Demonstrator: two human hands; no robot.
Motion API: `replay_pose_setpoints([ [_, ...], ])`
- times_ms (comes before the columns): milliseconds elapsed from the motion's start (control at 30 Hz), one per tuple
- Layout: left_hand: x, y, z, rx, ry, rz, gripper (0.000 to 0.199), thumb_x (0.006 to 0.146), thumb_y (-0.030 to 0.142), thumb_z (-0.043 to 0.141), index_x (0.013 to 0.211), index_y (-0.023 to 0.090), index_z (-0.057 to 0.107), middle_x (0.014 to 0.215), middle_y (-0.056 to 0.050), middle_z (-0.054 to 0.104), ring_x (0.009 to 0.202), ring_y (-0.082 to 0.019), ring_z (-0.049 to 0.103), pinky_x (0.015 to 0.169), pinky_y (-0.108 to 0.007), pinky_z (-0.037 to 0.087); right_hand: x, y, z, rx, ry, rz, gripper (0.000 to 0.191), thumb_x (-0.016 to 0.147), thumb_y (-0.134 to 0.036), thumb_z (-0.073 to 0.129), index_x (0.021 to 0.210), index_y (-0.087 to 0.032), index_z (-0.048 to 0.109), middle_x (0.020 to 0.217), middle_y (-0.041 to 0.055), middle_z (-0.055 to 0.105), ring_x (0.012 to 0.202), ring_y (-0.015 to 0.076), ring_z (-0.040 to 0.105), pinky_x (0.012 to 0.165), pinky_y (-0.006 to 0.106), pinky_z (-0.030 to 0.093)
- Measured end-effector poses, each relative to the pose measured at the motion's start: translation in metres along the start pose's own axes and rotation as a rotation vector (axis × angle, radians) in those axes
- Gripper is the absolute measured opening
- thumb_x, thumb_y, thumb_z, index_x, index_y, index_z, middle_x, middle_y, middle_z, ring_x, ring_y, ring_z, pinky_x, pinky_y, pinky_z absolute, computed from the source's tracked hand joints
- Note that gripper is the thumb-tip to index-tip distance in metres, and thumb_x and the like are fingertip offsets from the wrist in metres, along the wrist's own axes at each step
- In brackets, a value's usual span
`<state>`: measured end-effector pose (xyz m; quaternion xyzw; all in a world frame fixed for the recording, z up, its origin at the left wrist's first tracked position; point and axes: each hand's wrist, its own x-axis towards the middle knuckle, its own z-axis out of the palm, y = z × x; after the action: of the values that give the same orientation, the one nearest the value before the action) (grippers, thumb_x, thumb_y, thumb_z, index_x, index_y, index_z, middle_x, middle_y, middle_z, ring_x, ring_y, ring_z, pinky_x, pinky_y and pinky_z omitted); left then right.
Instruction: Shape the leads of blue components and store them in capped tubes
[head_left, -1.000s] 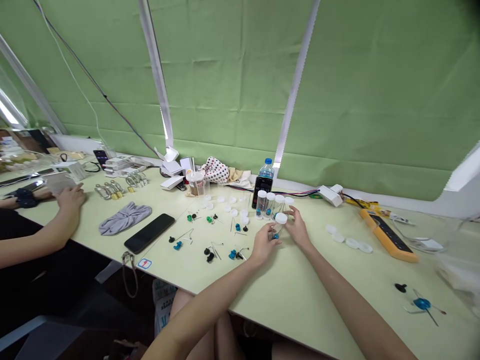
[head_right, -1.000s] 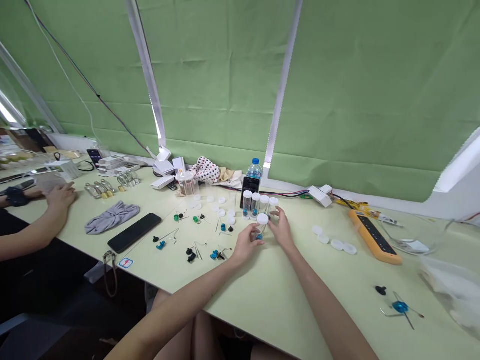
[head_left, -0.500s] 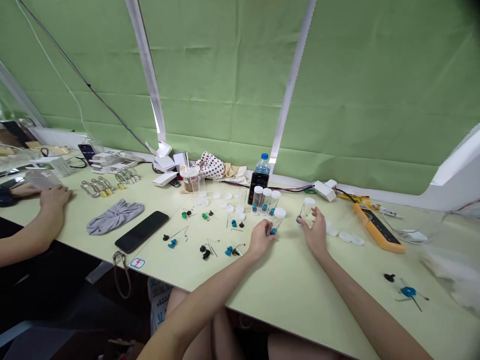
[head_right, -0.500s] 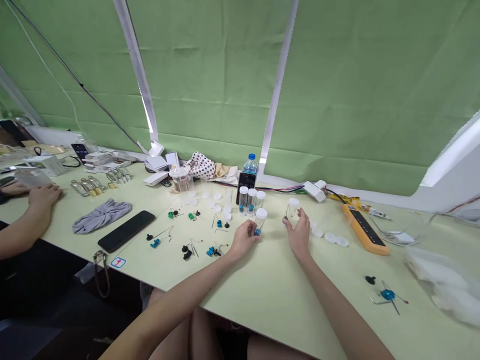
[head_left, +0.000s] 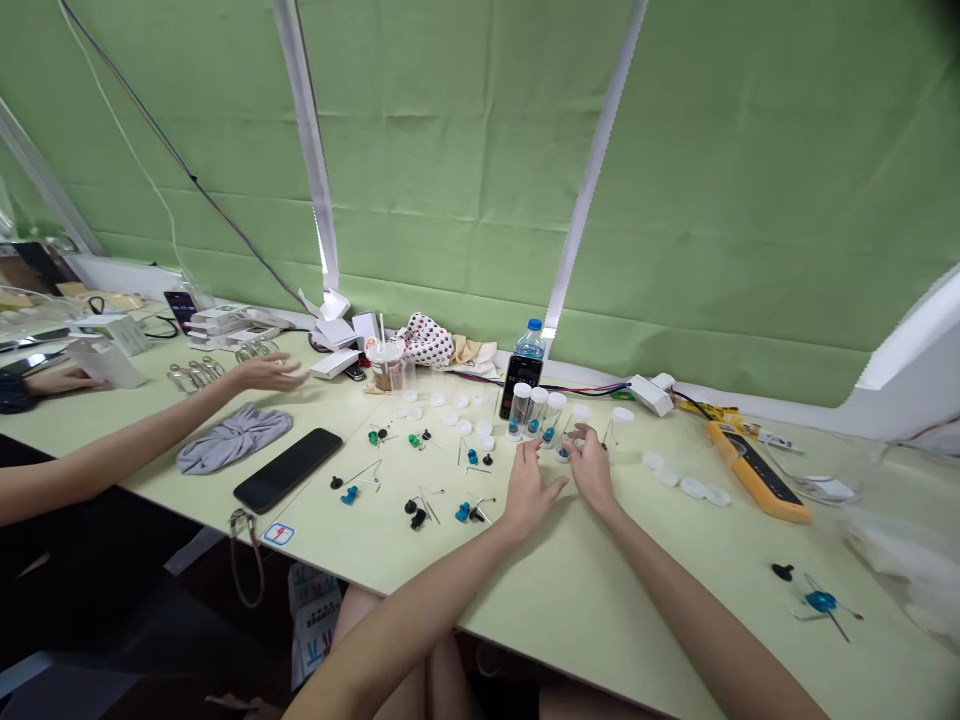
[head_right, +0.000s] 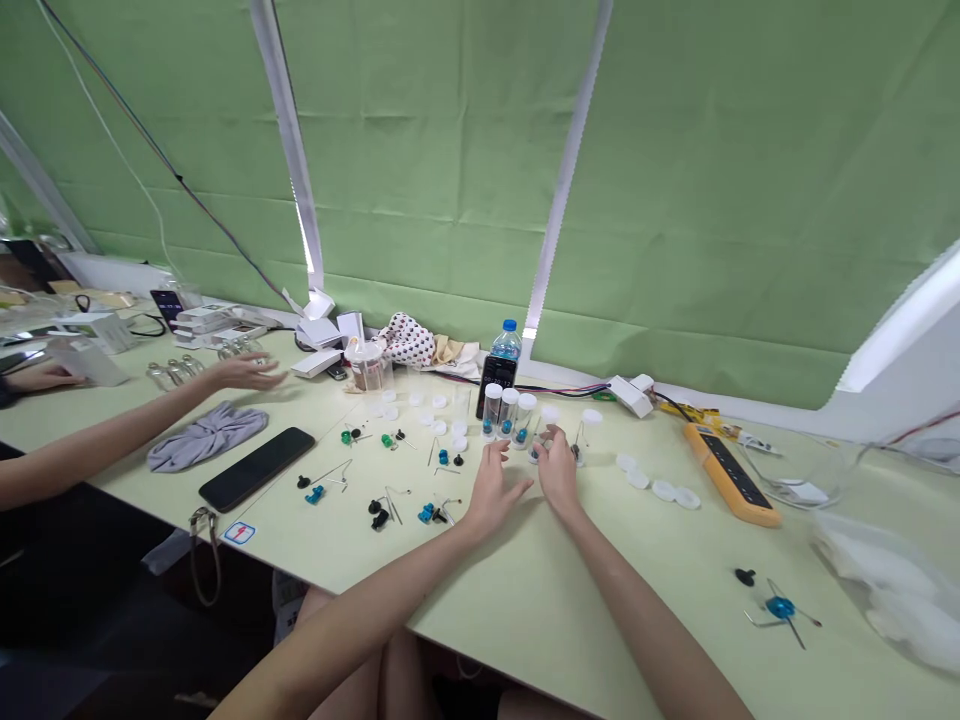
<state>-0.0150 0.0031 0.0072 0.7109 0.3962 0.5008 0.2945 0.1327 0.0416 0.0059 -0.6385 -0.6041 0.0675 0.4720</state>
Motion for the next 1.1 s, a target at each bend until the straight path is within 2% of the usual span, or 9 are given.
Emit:
replay_pose_setpoints([
  [133,-0.002,0.005,-0.002,0.007,-0.012,0.082,0.052,0.075,0.022,0.058,0.122,0.022,0.035,0.120,-0.010,0.041,0.108,-0.023,0.045,0.094,-0.041,0.037,0.018,0.010,0.013,-0.018,0.039,0.003,0.039,0.079,-0.029,0.041,0.115,-0.016,0.044,0.105,0.0114,0.061,0.089,0.0245,0.059,0.082,0.039,0.042],
  [300,-0.001,0.002,-0.002,-0.001,0.004,0.071,0.048,0.076,0.019,0.058,0.119,0.022,0.036,0.116,-0.009,0.042,0.109,-0.022,0.043,0.093,-0.040,0.038,0.019,0.010,0.017,-0.027,0.038,-0.011,0.040,0.080,-0.029,0.043,0.118,-0.017,0.044,0.108,0.0112,0.060,0.094,0.0252,0.058,0.084,0.040,0.041],
  [400,0.000,0.000,-0.001,-0.011,0.010,0.052,0.050,0.075,0.019,0.059,0.119,0.022,0.036,0.117,-0.009,0.041,0.106,-0.022,0.045,0.092,-0.040,0.038,0.006,0.007,0.005,-0.035,0.052,-0.048,0.042,0.081,-0.032,0.044,0.120,-0.018,0.044,0.113,0.0117,0.056,0.095,0.0244,0.056,0.086,0.040,0.040],
  [500,0.000,0.000,0.000,-0.017,0.010,0.040,0.051,0.074,0.018,0.059,0.120,0.022,0.036,0.118,-0.008,0.041,0.107,-0.021,0.045,0.093,-0.039,0.038,-0.008,0.009,-0.017,-0.041,0.177,-0.112,0.041,0.084,-0.036,0.044,0.121,-0.019,0.043,0.120,0.0130,0.045,0.074,0.0178,0.056,0.077,0.037,0.044],
  [567,0.000,0.000,0.001,-0.021,0.014,0.026,0.052,0.074,0.017,0.060,0.119,0.022,0.036,0.118,-0.008,0.040,0.107,-0.021,0.045,0.093,-0.039,0.038,-0.011,0.016,-0.033,-0.034,0.298,-0.091,0.050,0.082,-0.040,0.049,0.125,-0.018,0.037,0.127,0.0157,0.034,0.064,0.0139,0.052,0.072,0.036,0.045],
  [633,0.000,0.000,0.002,-0.019,0.017,0.005,0.052,0.073,0.017,0.061,0.119,0.022,0.037,0.117,-0.008,0.040,0.107,-0.021,0.045,0.093,-0.039,0.037,-0.007,0.027,-0.044,-0.041,0.334,-0.046,0.063,0.078,-0.043,0.054,0.129,-0.016,0.031,0.130,0.0179,0.028,0.063,0.0133,0.051,0.072,0.036,0.045],
  [800,0.002,-0.007,0.004,0.041,-0.037,-0.042,0.043,0.072,0.017,0.060,0.112,0.019,0.044,0.113,-0.008,0.043,0.106,-0.021,0.045,0.094,-0.038,0.036,0.009,0.054,-0.045,-0.076,0.065,0.099,0.066,0.072,-0.040,0.057,0.128,-0.015,0.033,0.126,0.0170,0.040,0.065,0.0162,0.056,0.077,0.037,0.043],
  [933,0.008,-0.015,0.012,0.185,-0.216,-0.013,0.027,0.073,0.022,0.058,0.099,0.019,0.053,0.107,-0.007,0.049,0.103,-0.023,0.045,0.093,-0.040,0.036,0.012,0.060,-0.031,-0.049,0.001,0.105,0.049,0.075,-0.038,0.051,0.118,-0.017,0.042,0.106,0.0100,0.059,0.069,0.0195,0.057,0.074,0.037,0.043],
  [1100,0.025,-0.016,0.033,0.362,-0.347,0.043,0.035,0.072,0.028,0.056,0.106,0.018,0.053,0.110,-0.010,0.050,0.106,-0.028,0.043,0.091,-0.044,0.035,0.006,0.055,-0.022,-0.002,-0.054,0.067,0.041,0.076,-0.036,0.049,0.112,-0.017,0.046,0.105,0.0094,0.062,0.068,0.0190,0.059,0.072,0.036,0.044],
])
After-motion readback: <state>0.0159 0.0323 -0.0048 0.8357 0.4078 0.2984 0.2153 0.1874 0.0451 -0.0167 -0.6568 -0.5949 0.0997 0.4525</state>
